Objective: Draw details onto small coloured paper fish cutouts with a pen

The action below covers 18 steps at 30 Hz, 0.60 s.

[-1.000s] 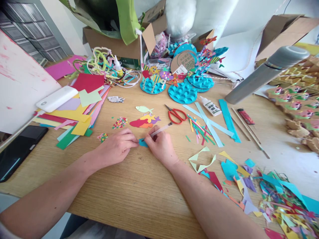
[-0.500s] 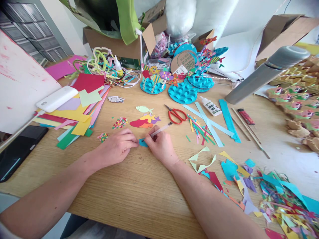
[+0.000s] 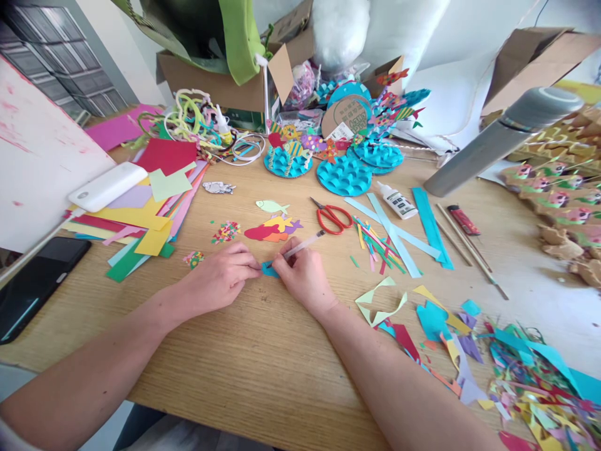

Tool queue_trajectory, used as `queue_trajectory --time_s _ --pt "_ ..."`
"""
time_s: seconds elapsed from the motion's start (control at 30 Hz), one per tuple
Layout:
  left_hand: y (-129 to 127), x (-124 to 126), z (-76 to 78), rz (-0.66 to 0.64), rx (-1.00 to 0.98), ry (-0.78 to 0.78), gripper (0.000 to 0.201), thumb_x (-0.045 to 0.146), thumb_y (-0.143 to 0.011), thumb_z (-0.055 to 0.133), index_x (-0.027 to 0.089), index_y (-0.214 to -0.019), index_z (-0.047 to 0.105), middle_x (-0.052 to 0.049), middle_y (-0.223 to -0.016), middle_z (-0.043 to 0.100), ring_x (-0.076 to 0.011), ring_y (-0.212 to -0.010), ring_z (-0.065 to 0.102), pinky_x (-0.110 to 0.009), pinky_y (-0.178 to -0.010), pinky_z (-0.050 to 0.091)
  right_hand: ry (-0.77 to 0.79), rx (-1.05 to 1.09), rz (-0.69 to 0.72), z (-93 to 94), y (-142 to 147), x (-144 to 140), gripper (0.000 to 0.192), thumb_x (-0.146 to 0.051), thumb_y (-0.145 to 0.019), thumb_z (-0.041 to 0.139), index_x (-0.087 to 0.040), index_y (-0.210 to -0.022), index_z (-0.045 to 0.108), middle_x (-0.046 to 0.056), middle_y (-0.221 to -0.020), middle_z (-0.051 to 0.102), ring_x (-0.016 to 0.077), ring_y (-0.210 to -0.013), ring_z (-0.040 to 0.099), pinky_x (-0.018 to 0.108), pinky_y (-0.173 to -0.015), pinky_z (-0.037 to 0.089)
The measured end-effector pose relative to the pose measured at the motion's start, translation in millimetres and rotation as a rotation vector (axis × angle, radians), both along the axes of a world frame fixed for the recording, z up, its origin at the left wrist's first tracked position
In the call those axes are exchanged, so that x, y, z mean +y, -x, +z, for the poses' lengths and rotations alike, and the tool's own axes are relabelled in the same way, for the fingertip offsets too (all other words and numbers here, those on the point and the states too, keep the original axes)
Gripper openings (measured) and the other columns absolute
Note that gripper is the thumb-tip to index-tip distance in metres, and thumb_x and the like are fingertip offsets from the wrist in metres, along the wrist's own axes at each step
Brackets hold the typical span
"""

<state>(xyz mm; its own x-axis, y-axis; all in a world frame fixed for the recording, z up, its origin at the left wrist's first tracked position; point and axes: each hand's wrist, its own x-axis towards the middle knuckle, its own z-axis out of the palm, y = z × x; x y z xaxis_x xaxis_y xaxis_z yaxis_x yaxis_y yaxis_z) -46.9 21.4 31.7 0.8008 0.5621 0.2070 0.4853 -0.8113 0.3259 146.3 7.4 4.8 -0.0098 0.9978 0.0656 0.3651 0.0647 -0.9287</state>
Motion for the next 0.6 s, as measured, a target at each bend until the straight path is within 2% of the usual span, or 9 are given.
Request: queue_trajectory --time_s 0.6 --pt "0.3 -1.1 0.2 0.002 0.006 0.013 0.030 0.000 -0.085 0.045 0.015 -0.088 0.071 -0.006 -0.090 0.066 -0.0197 -0.093 0.050 -0.034 -0.082 0.049 0.012 -0.021 -0.001 1.4 -0.1 -0.5 0.013 -0.022 -0.075 0.056 -0.021 -0.066 0.046 -0.005 -0.051 0.051 0.0106 -0.045 0.045 0.022 -0.044 0.033"
